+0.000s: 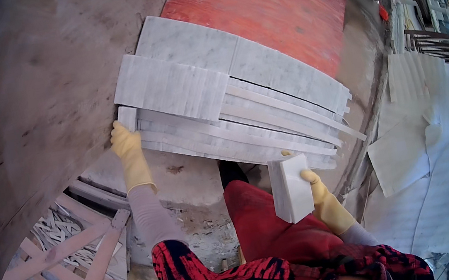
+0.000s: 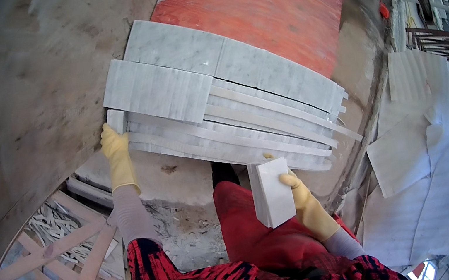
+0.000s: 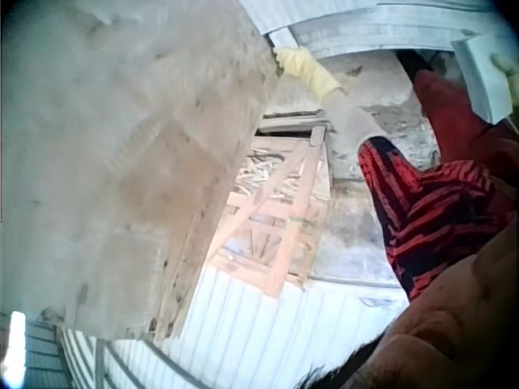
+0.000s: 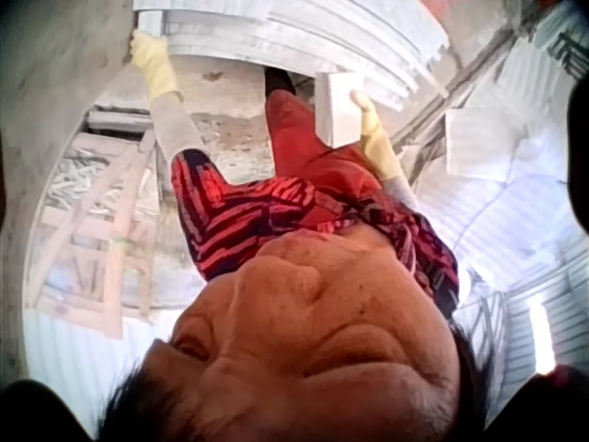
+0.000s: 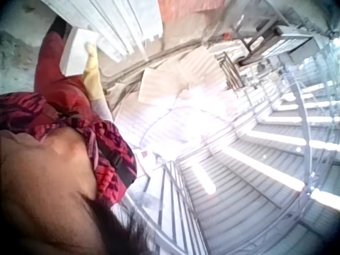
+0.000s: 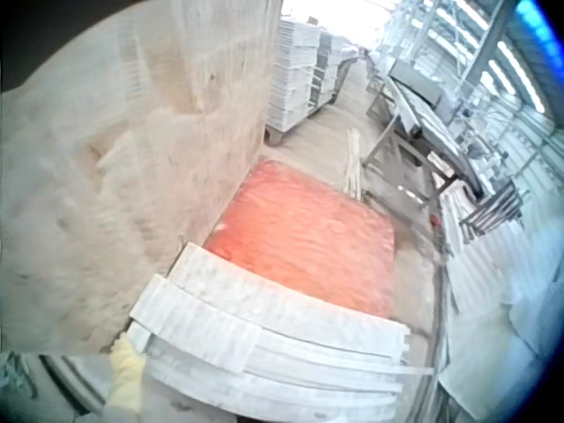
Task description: The person picks up stacks of rectangular white tiles from the floor and places them one by one onto a metal mesh conveyor belt. They arrange the tiles in neat rows, ensuring they are aligned and spaced correctly on the moving belt.
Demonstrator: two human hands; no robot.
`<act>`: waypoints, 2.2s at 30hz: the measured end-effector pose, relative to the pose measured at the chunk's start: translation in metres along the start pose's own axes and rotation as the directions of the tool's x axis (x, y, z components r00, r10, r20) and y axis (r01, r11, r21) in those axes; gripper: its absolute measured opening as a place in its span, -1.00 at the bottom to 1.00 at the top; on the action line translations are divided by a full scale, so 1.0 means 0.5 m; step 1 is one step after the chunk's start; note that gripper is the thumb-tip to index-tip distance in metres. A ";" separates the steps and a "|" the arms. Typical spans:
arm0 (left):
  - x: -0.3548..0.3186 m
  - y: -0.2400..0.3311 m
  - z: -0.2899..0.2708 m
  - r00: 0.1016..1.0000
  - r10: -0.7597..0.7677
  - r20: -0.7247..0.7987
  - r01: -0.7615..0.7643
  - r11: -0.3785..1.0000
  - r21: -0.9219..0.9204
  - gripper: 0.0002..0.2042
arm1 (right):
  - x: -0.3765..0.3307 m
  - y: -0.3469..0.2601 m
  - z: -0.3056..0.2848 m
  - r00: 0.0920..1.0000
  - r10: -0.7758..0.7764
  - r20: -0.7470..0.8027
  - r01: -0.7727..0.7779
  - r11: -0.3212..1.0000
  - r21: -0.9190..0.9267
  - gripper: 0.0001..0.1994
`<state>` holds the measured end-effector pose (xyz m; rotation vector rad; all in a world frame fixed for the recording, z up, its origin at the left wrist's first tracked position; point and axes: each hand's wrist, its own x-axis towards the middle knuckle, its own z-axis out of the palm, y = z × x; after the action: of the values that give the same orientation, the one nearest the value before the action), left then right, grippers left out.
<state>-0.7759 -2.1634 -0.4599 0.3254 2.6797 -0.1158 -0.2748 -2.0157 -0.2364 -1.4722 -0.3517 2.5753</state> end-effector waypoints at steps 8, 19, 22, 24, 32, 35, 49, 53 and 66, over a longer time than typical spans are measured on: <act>-0.249 -0.130 0.120 0.979 0.037 0.202 0.123 0.682 -0.721 -0.25 | -0.082 0.012 -0.070 0.995 -0.051 0.090 0.043 0.995 0.090 0.10; -0.971 0.195 -0.065 0.279 0.784 0.554 0.421 0.419 -0.804 -0.24 | -0.510 0.025 -0.285 0.943 -0.329 0.056 0.264 0.837 0.479 -0.13; -1.209 0.287 -0.125 0.035 0.857 0.515 0.426 0.453 -0.783 -0.18 | -0.681 0.065 -0.418 0.908 -0.417 0.050 0.324 0.772 0.547 -0.10; -1.362 0.332 -0.129 -0.123 0.878 0.463 0.435 0.467 -0.770 -0.14 | -0.775 0.115 -0.531 0.829 -0.559 0.004 0.452 0.675 0.583 -0.08; -1.874 0.465 -0.009 -0.615 0.665 0.423 0.488 0.743 -0.459 -0.11 | -1.090 0.213 -0.884 0.474 -0.836 -0.277 0.767 0.236 0.597 -0.03; -2.022 0.517 0.047 -0.663 0.580 0.472 0.404 0.809 -0.427 -0.14 | -1.142 0.252 -1.009 0.399 -0.828 -0.393 0.797 0.102 0.595 -0.04; -2.313 0.964 0.208 -0.664 0.470 0.582 0.388 0.882 -0.269 -0.23 | -1.225 0.064 -1.464 0.447 -0.695 -0.563 0.790 0.011 0.614 -0.15; -2.385 1.143 0.199 -0.596 0.564 0.572 0.449 0.824 -0.345 -0.23 | -1.269 -0.090 -1.578 0.473 -0.658 -0.586 0.808 0.059 0.586 -0.15; -2.428 1.629 0.066 -0.375 0.852 0.366 0.670 0.522 -0.528 -0.22 | -1.291 -0.622 -1.790 0.585 -0.679 -0.443 0.748 0.240 0.619 -0.16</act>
<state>0.5028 -1.6329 0.0108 0.0886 0.2527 0.7703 0.8289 -1.7643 -0.0548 -0.7613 0.1054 1.5152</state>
